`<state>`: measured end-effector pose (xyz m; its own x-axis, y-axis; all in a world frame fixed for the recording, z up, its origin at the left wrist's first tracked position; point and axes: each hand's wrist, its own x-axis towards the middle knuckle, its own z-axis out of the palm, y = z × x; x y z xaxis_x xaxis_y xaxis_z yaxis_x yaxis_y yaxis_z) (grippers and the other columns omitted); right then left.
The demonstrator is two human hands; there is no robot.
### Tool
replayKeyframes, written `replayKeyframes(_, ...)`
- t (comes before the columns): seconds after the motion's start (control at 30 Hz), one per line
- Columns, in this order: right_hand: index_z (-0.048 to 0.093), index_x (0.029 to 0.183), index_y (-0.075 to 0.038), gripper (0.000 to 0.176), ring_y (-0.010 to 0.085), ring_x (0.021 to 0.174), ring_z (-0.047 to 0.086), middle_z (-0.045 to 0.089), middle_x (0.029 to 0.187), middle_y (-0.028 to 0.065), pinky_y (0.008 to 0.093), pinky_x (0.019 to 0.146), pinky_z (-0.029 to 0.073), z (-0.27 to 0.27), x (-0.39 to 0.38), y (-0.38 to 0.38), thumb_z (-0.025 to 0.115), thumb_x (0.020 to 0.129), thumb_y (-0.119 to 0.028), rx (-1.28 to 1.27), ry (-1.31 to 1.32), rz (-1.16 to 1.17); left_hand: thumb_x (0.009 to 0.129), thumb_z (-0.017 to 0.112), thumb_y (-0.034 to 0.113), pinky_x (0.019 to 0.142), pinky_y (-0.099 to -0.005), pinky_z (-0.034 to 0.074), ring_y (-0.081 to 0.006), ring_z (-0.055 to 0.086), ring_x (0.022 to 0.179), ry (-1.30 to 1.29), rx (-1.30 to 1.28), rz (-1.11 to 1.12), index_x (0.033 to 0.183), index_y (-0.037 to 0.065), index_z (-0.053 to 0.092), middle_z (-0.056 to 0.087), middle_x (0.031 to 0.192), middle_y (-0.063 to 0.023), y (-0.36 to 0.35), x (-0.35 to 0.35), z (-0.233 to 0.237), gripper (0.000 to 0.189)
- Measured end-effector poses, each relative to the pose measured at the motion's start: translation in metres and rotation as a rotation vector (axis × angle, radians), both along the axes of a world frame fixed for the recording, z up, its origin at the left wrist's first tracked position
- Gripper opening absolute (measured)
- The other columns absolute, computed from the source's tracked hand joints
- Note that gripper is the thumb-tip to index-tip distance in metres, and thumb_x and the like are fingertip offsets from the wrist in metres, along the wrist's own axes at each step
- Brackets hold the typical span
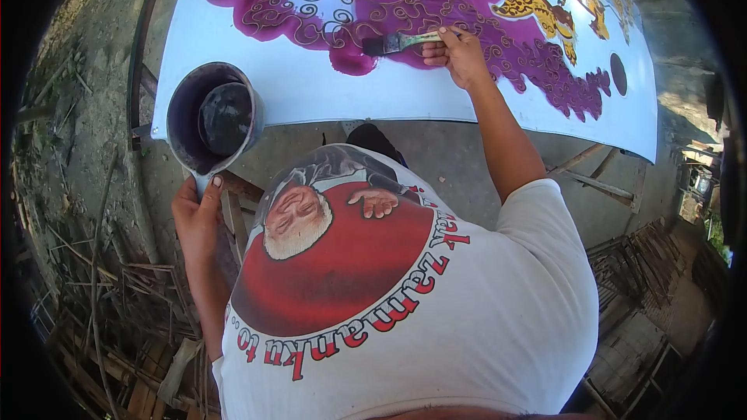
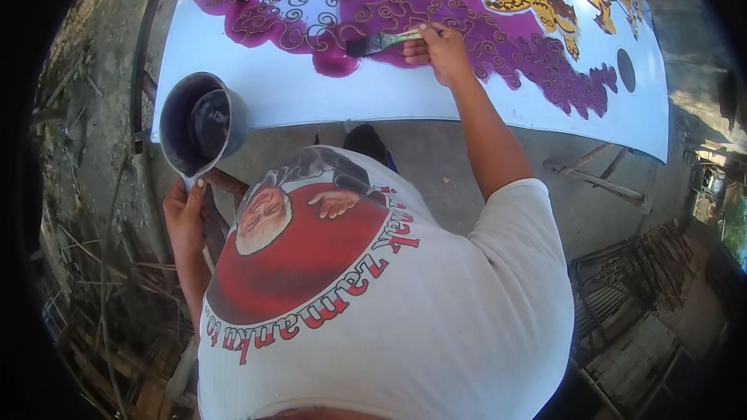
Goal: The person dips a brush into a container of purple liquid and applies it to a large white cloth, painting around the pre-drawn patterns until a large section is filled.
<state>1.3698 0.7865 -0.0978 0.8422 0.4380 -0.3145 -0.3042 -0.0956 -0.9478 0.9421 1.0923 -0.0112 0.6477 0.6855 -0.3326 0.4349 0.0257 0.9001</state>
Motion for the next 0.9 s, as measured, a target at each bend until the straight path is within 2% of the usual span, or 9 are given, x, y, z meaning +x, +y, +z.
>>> replayKeyframes(0.13, 0.066, 0.108, 0.003, 0.029, 0.0202, 0.071, 0.071, 0.072, 0.088, 0.0153, 0.0345, 0.065, 0.063, 0.015, -0.023, 0.0, 0.058, 0.104, -0.025, -0.072, 0.076, 0.207, 0.097, 0.071, 0.028, 0.046, -0.0209, 0.034, -0.0033, 0.046, 0.051, 0.007, -0.022, -0.009, 0.097, 0.002, 0.065, 0.056, 0.065, 0.0039, 0.001, 0.0, 0.0, 0.027)
replayKeyframes(0.17, 0.066, 0.108, 0.003, 0.029, 0.0202, 0.071, 0.071, 0.072, 0.088, 0.0153, 0.0345, 0.065, 0.063, 0.015, -0.018, -0.009, 0.058, 0.104, -0.025, -0.072, 0.076, 0.199, 0.097, 0.072, 0.029, 0.046, -0.0208, 0.034, -0.0034, 0.046, 0.051, 0.002, -0.012, -0.013, 0.095, 0.002, 0.065, 0.055, 0.065, 0.0039, 0.004, -0.002, -0.003, 0.027)
replayKeyframes(0.27, 0.064, 0.107, 0.006, 0.028, 0.0243, 0.07, 0.071, 0.071, 0.085, 0.0177, 0.0363, 0.064, 0.064, -0.002, 0.006, -0.028, 0.056, 0.103, -0.021, -0.002, 0.056, -0.098, 0.097, 0.072, 0.029, 0.046, -0.0207, 0.035, -0.0037, 0.046, 0.051, -0.006, -0.003, -0.026, 0.094, 0.003, 0.065, 0.054, 0.064, 0.0038, 0.009, -0.004, -0.007, 0.027)
replayKeyframes(0.43, 0.066, 0.103, 0.004, 0.029, 0.0231, 0.068, 0.07, 0.07, 0.082, 0.0147, 0.0368, 0.062, 0.063, 0.01, -0.002, -0.033, 0.056, 0.103, -0.022, -0.045, 0.065, -0.07, 0.097, 0.071, 0.023, 0.045, -0.0226, 0.031, -0.0035, 0.043, 0.049, -0.029, 0.002, -0.02, 0.089, 0.002, 0.064, 0.052, 0.061, 0.0038, 0.007, 0.005, -0.004, 0.024)
replayKeyframes(0.57, 0.067, 0.099, 0.0, 0.028, 0.0176, 0.06, 0.065, 0.068, 0.075, 0.0097, 0.0309, 0.056, 0.056, 0.011, 0.018, -0.082, 0.057, 0.103, -0.027, -0.178, -0.048, -0.174, 0.097, 0.071, 0.027, 0.046, -0.0221, 0.033, -0.0039, 0.044, 0.05, 0.001, 0.032, -0.062, 0.093, 0.002, 0.065, 0.053, 0.062, 0.0037, 0.009, 0.007, -0.002, 0.026)
replayKeyframes(0.63, 0.067, 0.099, -0.001, 0.029, 0.0165, 0.058, 0.064, 0.068, 0.075, 0.0091, 0.031, 0.054, 0.056, 0.028, 0.011, -0.094, 0.058, 0.103, -0.028, -0.264, 0.034, 0.053, 0.097, 0.071, 0.03, 0.048, -0.0218, 0.034, -0.0045, 0.046, 0.052, 0.028, 0.023, -0.076, 0.094, 0.004, 0.065, 0.052, 0.063, 0.0037, 0.006, 0.01, 0.003, 0.028)
replayKeyframes(0.77, 0.067, 0.099, -0.002, 0.028, 0.016, 0.058, 0.064, 0.068, 0.074, 0.0081, 0.0306, 0.054, 0.056, 0.024, 0.027, -0.133, 0.06, 0.102, -0.029, -0.3, 0.029, 0.006, 0.098, 0.07, 0.027, 0.047, -0.022, 0.033, -0.0037, 0.044, 0.051, 0.006, 0.028, -0.086, 0.096, 0.003, 0.066, 0.053, 0.064, 0.0042, 0.008, 0.01, -0.002, 0.025)
replayKeyframes(0.83, 0.067, 0.097, -0.003, 0.028, 0.0152, 0.059, 0.065, 0.067, 0.073, 0.0069, 0.0296, 0.054, 0.056, 0.019, 0.018, -0.129, 0.062, 0.101, -0.03, -0.172, -0.022, -0.19, 0.098, 0.07, 0.025, 0.045, -0.0219, 0.032, -0.0028, 0.042, 0.05, -0.016, 0.022, -0.097, 0.098, 0.001, 0.068, 0.053, 0.064, 0.0044, 0.01, 0.01, -0.005, 0.024)
replayKeyframes(0.9, 0.066, 0.098, -0.001, 0.028, 0.0168, 0.06, 0.066, 0.068, 0.075, 0.0088, 0.0312, 0.056, 0.057, 0.027, 0.018, -0.14, 0.061, 0.101, -0.029, -0.2, 0.014, -0.127, 0.098, 0.07, 0.026, 0.046, -0.0218, 0.032, -0.003, 0.042, 0.05, 0.016, 0.048, -0.114, 0.098, 0.002, 0.068, 0.052, 0.064, 0.0047, 0.012, 0.014, -0.002, 0.024)
